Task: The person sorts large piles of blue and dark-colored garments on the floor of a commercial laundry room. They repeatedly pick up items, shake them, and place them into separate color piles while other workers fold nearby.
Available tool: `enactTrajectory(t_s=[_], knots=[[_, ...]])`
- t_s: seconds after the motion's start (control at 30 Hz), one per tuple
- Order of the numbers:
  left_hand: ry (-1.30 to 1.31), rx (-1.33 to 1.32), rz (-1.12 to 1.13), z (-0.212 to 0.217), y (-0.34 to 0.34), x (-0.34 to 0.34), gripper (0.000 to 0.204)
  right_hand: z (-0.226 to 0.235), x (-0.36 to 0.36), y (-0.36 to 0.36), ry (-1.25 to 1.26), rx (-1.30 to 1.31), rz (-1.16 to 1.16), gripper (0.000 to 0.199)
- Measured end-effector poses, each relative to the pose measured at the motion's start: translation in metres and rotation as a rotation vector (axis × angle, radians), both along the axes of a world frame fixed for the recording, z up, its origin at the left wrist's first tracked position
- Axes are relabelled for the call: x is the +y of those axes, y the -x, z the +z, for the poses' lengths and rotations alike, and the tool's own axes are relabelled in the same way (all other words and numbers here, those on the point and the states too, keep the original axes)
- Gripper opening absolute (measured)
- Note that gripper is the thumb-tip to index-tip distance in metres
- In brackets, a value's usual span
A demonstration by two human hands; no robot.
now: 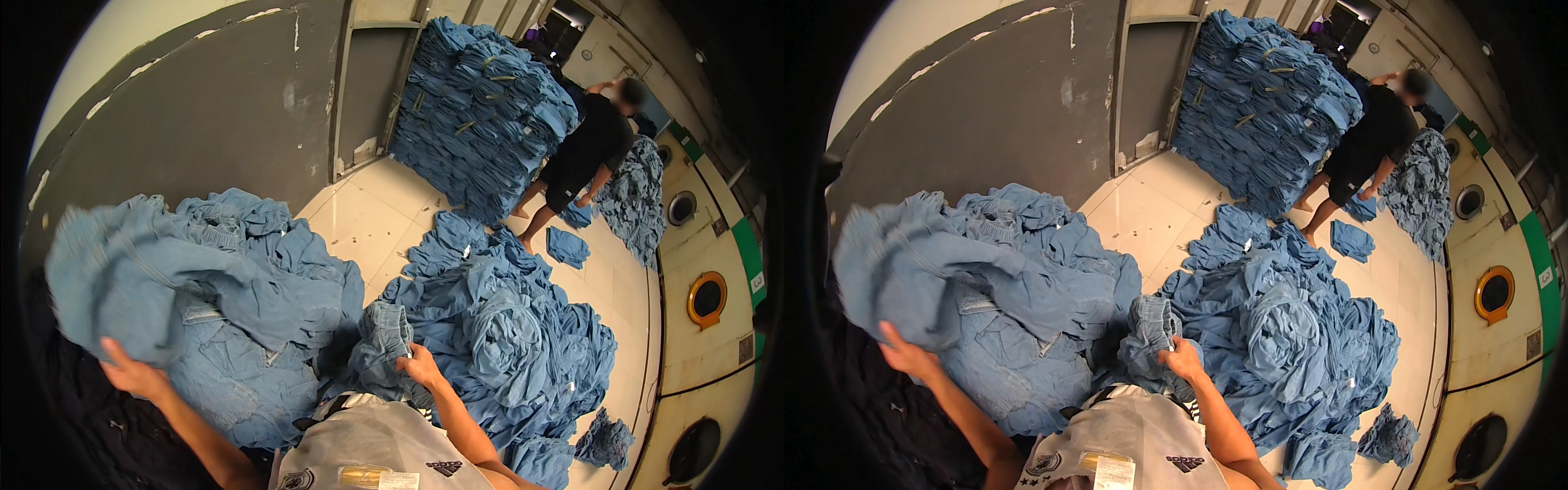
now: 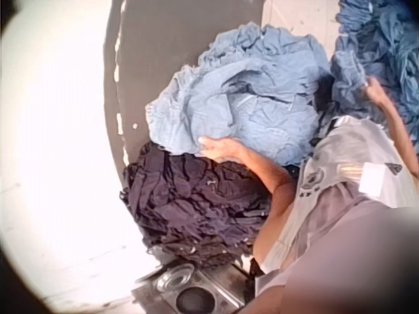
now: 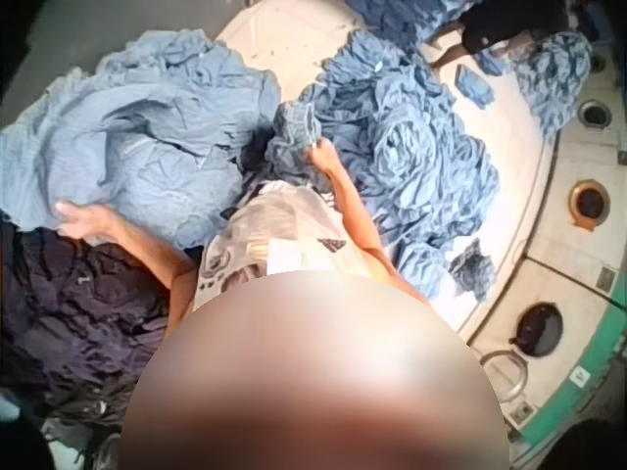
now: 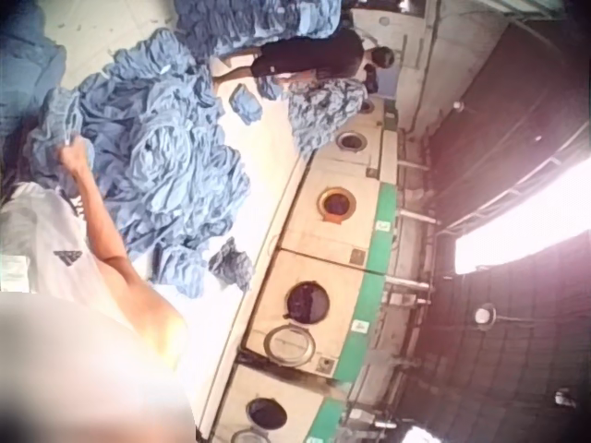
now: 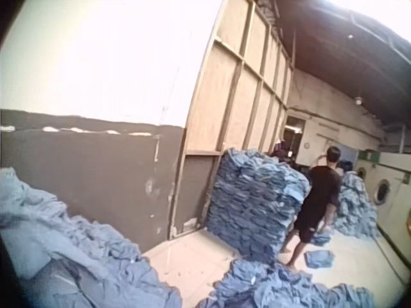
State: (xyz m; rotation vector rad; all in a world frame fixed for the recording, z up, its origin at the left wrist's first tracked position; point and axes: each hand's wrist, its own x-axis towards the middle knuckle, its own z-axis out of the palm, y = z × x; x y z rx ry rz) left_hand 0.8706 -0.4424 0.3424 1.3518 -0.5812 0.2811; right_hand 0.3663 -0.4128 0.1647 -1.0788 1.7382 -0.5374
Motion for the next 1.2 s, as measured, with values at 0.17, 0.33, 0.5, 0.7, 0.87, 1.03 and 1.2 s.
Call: enactTrajectory(t_s=[0.17, 0.33, 0.5, 0.7, 0.87, 1.03, 1.2], knots=[[-0.422, 0.548, -0.065, -0.209, 0.014, 0.072, 0.068, 0.010, 0.014, 0.006, -0.007, 0.039, -0.016, 0.031], [-0.686, 0.949, -0.189, -0.306, -0.037, 0.127, 0.070, 0.008, 0.022, 0.013, -0.027, 0.065, -0.062, 0.031], [-0.849, 0.661, -0.310, -0.271, -0.085, 0.096, 0.079, -0.008, 0.027, 0.016, -0.010, 0.052, -0.050, 0.037], [-0.646, 0.688, -0.736, -0.172, -0.047, 0.073, 0.074, -0.026, 0.033, 0.011, -0.027, 0.008, -0.018, 0.036], [-0.628, 0.403, -0.884, -0.107, 0.027, 0.066, 0.065, -0.016, 0.039, 0.005, -0.040, -0.115, -0.028, 0.037], [-0.757, 0.259, -1.294, -0.057, 0.135, 0.098, 0.057, 0.028, 0.036, -0.011, -0.021, -0.375, -0.108, 0.047], [-0.900, -0.629, -1.576, -0.065, 0.228, 0.106, 0.075, 0.065, 0.014, -0.035, -0.046, -0.554, -0.141, 0.053]])
